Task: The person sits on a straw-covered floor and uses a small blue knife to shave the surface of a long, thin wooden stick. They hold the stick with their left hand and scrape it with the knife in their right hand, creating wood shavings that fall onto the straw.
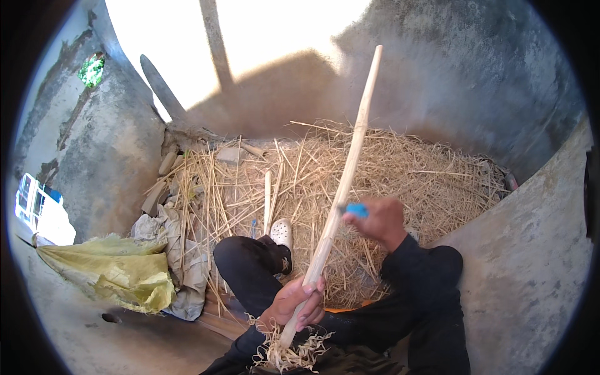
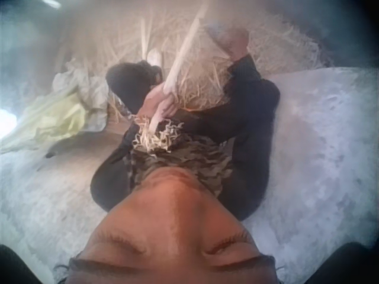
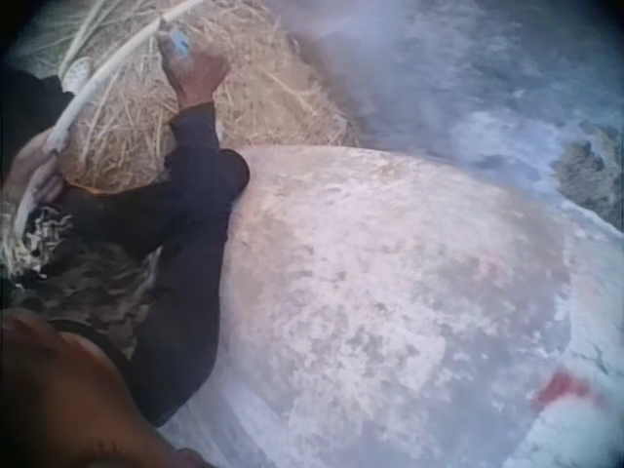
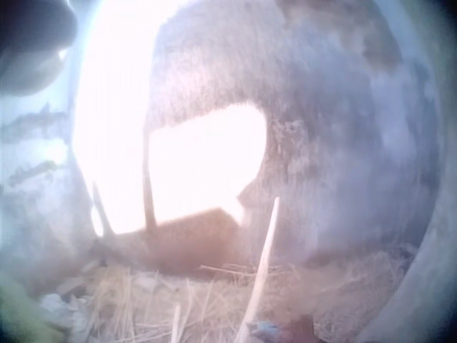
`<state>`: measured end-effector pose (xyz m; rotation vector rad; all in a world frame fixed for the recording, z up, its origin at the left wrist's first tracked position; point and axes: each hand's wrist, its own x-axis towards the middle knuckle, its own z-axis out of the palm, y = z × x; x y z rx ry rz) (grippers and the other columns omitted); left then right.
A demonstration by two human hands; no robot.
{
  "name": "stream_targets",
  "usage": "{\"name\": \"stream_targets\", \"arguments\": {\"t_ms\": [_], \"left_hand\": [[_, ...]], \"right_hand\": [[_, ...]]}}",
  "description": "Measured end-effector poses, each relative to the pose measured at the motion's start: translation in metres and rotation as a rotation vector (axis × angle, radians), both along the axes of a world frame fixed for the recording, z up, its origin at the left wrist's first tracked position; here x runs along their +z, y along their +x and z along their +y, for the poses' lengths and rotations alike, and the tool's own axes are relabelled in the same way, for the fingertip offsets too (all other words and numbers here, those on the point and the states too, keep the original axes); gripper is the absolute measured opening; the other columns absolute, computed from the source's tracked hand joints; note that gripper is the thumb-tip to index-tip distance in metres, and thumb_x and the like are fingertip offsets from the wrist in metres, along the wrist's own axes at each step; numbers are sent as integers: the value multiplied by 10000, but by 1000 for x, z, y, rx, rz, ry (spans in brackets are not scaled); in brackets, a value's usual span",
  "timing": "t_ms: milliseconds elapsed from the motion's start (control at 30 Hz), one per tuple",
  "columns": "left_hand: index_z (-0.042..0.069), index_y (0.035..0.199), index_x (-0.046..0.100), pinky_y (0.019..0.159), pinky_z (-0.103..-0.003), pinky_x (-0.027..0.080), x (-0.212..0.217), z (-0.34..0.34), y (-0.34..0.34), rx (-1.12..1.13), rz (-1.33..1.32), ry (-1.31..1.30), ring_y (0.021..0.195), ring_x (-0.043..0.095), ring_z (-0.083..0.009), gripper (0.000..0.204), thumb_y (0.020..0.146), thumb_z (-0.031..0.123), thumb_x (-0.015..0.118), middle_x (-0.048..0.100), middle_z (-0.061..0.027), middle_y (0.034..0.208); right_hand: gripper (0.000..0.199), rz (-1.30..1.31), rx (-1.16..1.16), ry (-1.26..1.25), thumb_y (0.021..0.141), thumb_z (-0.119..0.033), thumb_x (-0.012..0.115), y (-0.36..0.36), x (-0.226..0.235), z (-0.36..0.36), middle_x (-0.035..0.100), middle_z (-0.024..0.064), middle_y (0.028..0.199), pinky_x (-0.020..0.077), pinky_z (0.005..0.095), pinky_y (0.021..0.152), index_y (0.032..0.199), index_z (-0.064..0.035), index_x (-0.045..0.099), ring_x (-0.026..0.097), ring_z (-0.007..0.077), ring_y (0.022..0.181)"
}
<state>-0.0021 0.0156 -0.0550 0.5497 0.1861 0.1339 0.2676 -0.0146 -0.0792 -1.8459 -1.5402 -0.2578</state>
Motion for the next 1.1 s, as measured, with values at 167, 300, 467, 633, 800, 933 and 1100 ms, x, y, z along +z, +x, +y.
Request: {"name": "stream_targets", "arguments": {"t_ms": [167,300,467,633,800,933,1100], "left_hand": [[54,1086,403,436,-253,326,-1,0,-2,-1,-47,-36,339,410,-114,190,1039,232,358,423,11,498],[58,1078,404,436,-255,320,-3,0,-1,47,-68,-52,339,415,-110,190,1039,240,363,419,15,495],[61,1077,403,434,-256,313,-2,0,-1,7,-57,-70,339,414,-109,192,1039,244,361,405,21,489],[60,1077,401,450,-258,326,-9,0,3,-41,-122,-112,347,419,-110,194,1041,246,357,404,20,498],[62,1087,390,457,-279,325,-5,-4,-13,-56,-37,-102,348,432,-115,161,1039,209,342,424,14,502],[66,1085,389,481,-272,331,-3,-4,-3,-107,-59,-113,367,440,-112,164,1037,220,359,422,18,516],[65,1088,396,495,-271,337,1,-7,-6,-136,-23,-98,380,447,-109,171,1035,226,378,427,15,529]], "right_hand": [[707,153,38,-34,770,-786,518,1,-6,3,487,53,443,395,365,392,524,-123,535,529,230,387],[724,-4,317,78,752,-776,551,-43,9,-17,440,62,443,377,377,389,491,-106,465,488,252,379],[710,64,68,59,753,-767,552,-11,10,2,443,66,448,383,377,396,488,-116,453,506,271,400],[722,-16,170,62,778,-795,489,-30,2,-13,479,53,446,397,369,398,515,-123,514,523,230,391],[747,96,-88,29,842,-773,400,36,-3,22,449,78,442,375,391,412,518,-108,504,506,276,405],[739,-58,-172,58,808,-797,433,84,-1,22,491,60,445,409,393,413,585,-118,622,529,239,393],[736,-170,-396,-93,833,-784,398,145,7,28,602,107,557,471,433,506,716,-131,716,626,301,537]]}}
